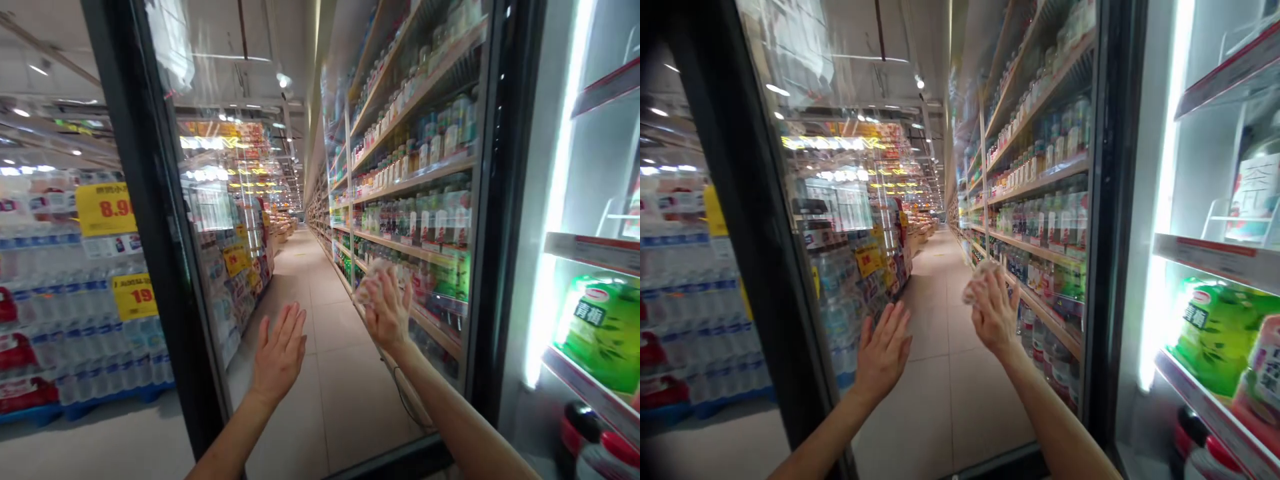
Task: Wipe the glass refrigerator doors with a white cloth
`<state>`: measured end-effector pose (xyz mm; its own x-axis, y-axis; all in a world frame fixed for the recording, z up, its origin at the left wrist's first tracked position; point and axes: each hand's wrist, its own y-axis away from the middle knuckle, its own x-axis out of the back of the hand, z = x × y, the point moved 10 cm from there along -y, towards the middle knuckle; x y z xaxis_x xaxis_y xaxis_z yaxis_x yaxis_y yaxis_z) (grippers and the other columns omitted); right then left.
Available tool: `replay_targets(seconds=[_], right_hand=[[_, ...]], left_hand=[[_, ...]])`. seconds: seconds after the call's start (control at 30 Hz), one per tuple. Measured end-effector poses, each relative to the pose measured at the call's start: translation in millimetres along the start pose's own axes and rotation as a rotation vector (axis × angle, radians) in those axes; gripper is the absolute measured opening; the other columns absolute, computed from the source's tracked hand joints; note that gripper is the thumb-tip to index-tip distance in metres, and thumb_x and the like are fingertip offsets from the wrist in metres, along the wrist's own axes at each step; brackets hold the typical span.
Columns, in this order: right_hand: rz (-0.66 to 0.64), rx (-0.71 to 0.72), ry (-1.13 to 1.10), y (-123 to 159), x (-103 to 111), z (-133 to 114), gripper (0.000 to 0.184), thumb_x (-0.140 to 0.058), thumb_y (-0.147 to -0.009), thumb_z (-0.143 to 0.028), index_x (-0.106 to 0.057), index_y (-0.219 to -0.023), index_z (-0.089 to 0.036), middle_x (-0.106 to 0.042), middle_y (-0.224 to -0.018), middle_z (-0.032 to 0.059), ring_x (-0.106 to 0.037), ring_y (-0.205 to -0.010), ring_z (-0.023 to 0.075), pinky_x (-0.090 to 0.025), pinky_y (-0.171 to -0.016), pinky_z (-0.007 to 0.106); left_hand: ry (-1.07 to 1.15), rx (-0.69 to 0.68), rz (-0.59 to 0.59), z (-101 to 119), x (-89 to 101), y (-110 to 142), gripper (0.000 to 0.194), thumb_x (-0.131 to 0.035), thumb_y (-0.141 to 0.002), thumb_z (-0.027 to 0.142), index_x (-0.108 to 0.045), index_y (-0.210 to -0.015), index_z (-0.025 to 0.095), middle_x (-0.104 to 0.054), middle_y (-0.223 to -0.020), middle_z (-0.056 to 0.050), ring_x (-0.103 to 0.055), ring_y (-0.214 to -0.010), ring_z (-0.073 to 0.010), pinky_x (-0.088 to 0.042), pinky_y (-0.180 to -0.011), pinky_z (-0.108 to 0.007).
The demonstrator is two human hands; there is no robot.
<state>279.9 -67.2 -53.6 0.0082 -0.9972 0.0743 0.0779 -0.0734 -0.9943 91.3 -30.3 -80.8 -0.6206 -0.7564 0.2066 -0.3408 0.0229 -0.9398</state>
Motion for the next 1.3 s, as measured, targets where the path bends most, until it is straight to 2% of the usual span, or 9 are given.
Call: replay_targets(seconds=[0.13,0.27,0.33,0.47,0.53,0.73,0.93,1.17,1.3], right_hand=[[0.161,-0.335,0.078,1.3,17.2,50.7,0.055,-0.038,-0.083,-0.024,-0.027,-0.137,-0.020,-0.028,-0.143,0.0156,-0.021,-0.134,0.0299,-0.019,-0.102,0.058],[-0.032,0.042,-0.016,9.6,-3.1,-9.1,0.054,-0.045,-0.080,-0.023,-0.034,-0.133,-0.025,-0.033,-0.141,0.0099,-0.022,-0.133,0.0268,-0.016,-0.106,0.053],[-0.083,0.120,-0.030,19.4,-5.9,-14.9,0.052,-0.046,-0.079,-0.023,-0.038,-0.130,-0.028,-0.036,-0.140,0.0080,-0.026,-0.132,0.0259,-0.015,-0.106,0.053],[0.093,-0.288,0.084,22.6,16.6,61.1,0.052,-0.039,-0.083,-0.025,-0.033,-0.134,-0.022,-0.030,-0.142,0.0141,-0.023,-0.133,0.0288,-0.018,-0.103,0.057],[0.142,-0.389,0.112,24.2,22.7,74.5,0.052,-0.037,-0.084,-0.025,-0.030,-0.135,-0.019,-0.028,-0.143,0.0155,-0.020,-0.134,0.0292,-0.019,-0.102,0.057],[-0.091,0.107,-0.007,40.1,-3.1,-6.8,0.051,-0.046,-0.079,-0.023,-0.039,-0.129,-0.028,-0.033,-0.142,0.0073,-0.026,-0.132,0.0255,-0.017,-0.106,0.052],[0.134,-0.462,0.125,56.6,23.3,84.7,0.052,-0.036,-0.084,-0.023,-0.028,-0.136,-0.020,-0.025,-0.144,0.0164,-0.022,-0.133,0.0291,-0.022,-0.100,0.059],[-0.095,0.067,-0.034,65.1,-4.0,-7.8,0.049,-0.047,-0.079,-0.020,-0.041,-0.127,-0.028,-0.030,-0.143,0.0075,-0.025,-0.132,0.0278,-0.019,-0.105,0.054],[0.040,-0.249,0.076,77.5,18.4,68.2,0.050,-0.042,-0.082,-0.021,-0.036,-0.131,-0.023,-0.028,-0.143,0.0139,-0.026,-0.132,0.0297,-0.023,-0.100,0.059]], left_hand=[[-0.017,-0.008,-0.012,1.0,-2.9,0.4,0.060,-0.047,-0.084,0.017,-0.021,-0.138,0.020,-0.044,-0.131,-0.010,-0.030,-0.129,-0.0172,-0.014,-0.110,-0.042],[-0.037,-0.016,-0.022,1.2,-2.3,0.1,0.062,-0.047,-0.084,0.016,-0.019,-0.138,0.021,-0.046,-0.129,-0.010,-0.030,-0.129,-0.0174,-0.014,-0.110,-0.042],[-0.041,-0.017,-0.021,1.4,-1.1,-0.3,0.062,-0.047,-0.084,0.016,-0.018,-0.139,0.020,-0.047,-0.129,-0.010,-0.029,-0.129,-0.0168,-0.015,-0.110,-0.042],[-0.039,-0.021,-0.016,2.9,0.4,-0.4,0.063,-0.048,-0.084,0.015,-0.018,-0.139,0.020,-0.047,-0.129,-0.010,-0.028,-0.130,-0.0163,-0.015,-0.110,-0.041],[-0.028,-0.017,-0.017,3.4,-0.1,-0.2,0.062,-0.048,-0.084,0.016,-0.019,-0.138,0.020,-0.045,-0.130,-0.010,-0.028,-0.130,-0.0168,-0.014,-0.110,-0.041],[-0.006,-0.001,-0.005,3.1,-0.5,-0.5,0.058,-0.046,-0.084,0.015,-0.023,-0.137,0.020,-0.042,-0.132,-0.010,-0.029,-0.129,-0.0176,-0.014,-0.110,-0.043],[-0.008,0.028,0.000,10.2,-2.4,0.7,0.059,-0.047,-0.083,0.014,-0.025,-0.137,0.018,-0.044,-0.131,-0.013,-0.025,-0.131,-0.0184,-0.012,-0.109,-0.046],[0.036,0.016,-0.019,35.2,-12.5,9.7,0.050,-0.047,-0.083,0.014,-0.036,-0.132,0.017,-0.051,-0.125,-0.012,-0.023,-0.132,-0.0165,-0.008,-0.110,-0.045],[0.026,0.014,-0.020,36.0,-13.3,10.1,0.047,-0.047,-0.083,0.014,-0.039,-0.130,0.017,-0.052,-0.124,-0.012,-0.023,-0.132,-0.0158,-0.007,-0.110,-0.044]])
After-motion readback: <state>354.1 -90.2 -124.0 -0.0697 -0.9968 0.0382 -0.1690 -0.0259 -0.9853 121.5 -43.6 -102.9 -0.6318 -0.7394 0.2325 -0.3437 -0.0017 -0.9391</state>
